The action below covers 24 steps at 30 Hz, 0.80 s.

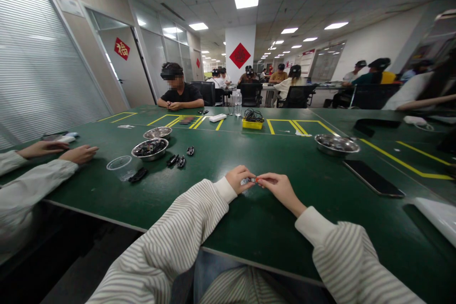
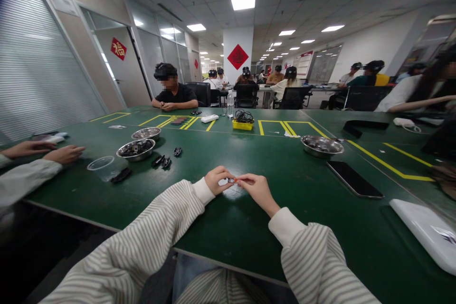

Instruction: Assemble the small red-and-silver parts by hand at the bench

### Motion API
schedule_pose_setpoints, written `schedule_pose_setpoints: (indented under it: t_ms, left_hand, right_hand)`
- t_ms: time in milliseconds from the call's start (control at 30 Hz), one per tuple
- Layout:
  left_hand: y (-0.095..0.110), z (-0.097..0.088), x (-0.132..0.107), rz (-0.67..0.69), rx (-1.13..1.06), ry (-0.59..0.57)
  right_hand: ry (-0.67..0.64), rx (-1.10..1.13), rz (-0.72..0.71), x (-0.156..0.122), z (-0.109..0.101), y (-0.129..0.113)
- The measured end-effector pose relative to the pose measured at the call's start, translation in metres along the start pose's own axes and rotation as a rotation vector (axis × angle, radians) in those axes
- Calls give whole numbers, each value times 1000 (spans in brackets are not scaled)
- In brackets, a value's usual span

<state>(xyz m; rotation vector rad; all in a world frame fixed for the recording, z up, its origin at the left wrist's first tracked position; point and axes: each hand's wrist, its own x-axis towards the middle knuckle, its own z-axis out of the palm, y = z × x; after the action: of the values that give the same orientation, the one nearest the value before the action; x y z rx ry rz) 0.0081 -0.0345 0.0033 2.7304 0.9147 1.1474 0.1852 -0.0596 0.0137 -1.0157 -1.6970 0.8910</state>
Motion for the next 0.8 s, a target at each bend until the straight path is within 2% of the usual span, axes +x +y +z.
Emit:
schedule_pose_setpoints:
  t_ms: [200,333,500,600,700,800]
  left_hand:
    - [-1,0,-2,42,5,-16]
    - [-1,-1,-3,53,43,-17]
    - [-8,-4,0,-43,137,28]
    - [-26,-13,2,-160,225,30]
    - [-54,-29,0,-390,348,14]
    - [-81,-45,-7,-623,441,-24]
  right_hand:
    - [-12,-30,31,1,-1,-2]
    - [-102,-63,28,2,-3,-3]
    - [-242,62,50,4,0,0]
    - [-202,43,42,5,0,4]
    - [-80,-42,74,6,-3,8]
    - [-61,-128,102,7,-4,10]
